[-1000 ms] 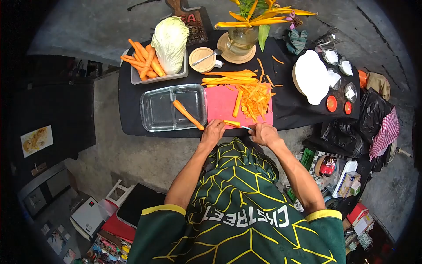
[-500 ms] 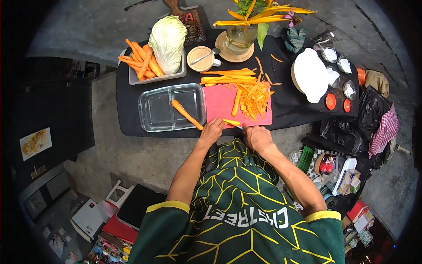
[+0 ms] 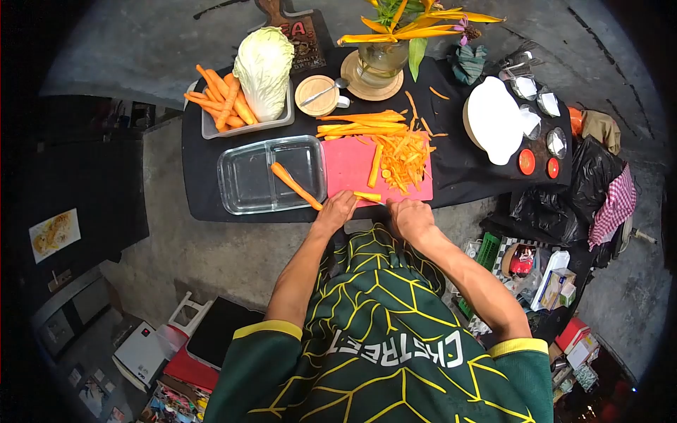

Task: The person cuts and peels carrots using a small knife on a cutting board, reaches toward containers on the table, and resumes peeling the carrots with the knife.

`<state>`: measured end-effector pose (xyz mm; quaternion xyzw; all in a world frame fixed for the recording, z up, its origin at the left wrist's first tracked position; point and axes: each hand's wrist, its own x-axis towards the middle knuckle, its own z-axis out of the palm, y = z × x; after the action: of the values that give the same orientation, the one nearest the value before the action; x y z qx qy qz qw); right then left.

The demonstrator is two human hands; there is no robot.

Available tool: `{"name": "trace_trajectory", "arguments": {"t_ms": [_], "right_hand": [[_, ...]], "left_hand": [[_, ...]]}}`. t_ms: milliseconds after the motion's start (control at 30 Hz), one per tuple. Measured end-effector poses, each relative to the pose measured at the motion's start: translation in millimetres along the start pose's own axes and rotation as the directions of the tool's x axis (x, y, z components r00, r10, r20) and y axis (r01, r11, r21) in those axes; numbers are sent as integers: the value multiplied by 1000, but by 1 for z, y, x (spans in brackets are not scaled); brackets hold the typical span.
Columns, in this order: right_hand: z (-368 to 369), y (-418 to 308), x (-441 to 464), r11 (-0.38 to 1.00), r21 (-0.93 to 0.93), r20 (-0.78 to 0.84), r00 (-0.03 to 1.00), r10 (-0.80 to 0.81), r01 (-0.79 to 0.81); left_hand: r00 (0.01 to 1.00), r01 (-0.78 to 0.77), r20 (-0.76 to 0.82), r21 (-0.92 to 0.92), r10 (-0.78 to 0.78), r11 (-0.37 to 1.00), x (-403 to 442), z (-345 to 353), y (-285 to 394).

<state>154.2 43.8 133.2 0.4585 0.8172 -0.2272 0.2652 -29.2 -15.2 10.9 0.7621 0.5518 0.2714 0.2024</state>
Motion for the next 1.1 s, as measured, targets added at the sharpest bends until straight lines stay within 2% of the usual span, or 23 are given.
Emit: {"name": "trace_trajectory", "arguments": {"t_ms": [67, 300, 400, 500, 567, 700, 767, 833, 1000, 1067, 1100], "right_hand": [[-3, 4, -7, 1000, -17, -39, 999, 0, -1], [12, 1, 2, 998, -48, -2, 999, -37, 37], [2, 2, -1, 999, 14, 83, 996, -33, 32], [6, 3, -6, 998, -38, 18, 998, -55, 56], [4, 4, -3, 999, 29, 49, 998, 44, -46], [4, 15, 2, 1000, 6, 124, 992, -6, 5], [13, 20, 7, 991, 127, 43, 998, -39, 33], [10, 23, 12, 988, 149, 54, 997, -58, 49], [-4, 25, 13, 984, 164, 36, 996, -79, 72], [-14, 20, 5, 995, 96, 161, 986, -32, 17], [-18, 18, 1, 995, 95, 165, 986, -30, 14]], "left_hand": [[1000, -3, 4, -4, 3, 1000, -3, 2, 2], [1000, 3, 21, 17, -3, 1000, -1, 1, 1], [1000, -6, 20, 21, 6, 1000, 2, 7, 0], [1000, 3, 31, -5, -3, 1000, 0, 8, 7], [1000, 19, 18, -26, -19, 999, 2, 7, 10], [1000, 4, 19, 1, -4, 1000, 4, 0, 6], [1000, 4, 31, 16, -5, 1000, 3, 1, 4], [998, -59, 38, 15, 59, 998, 5, 0, 0], [993, -89, 78, 4, 88, 996, 8, -2, -6], [990, -104, 95, 0, 104, 995, 3, 0, -8], [991, -92, 99, 14, 90, 996, 2, -1, -8]]}}
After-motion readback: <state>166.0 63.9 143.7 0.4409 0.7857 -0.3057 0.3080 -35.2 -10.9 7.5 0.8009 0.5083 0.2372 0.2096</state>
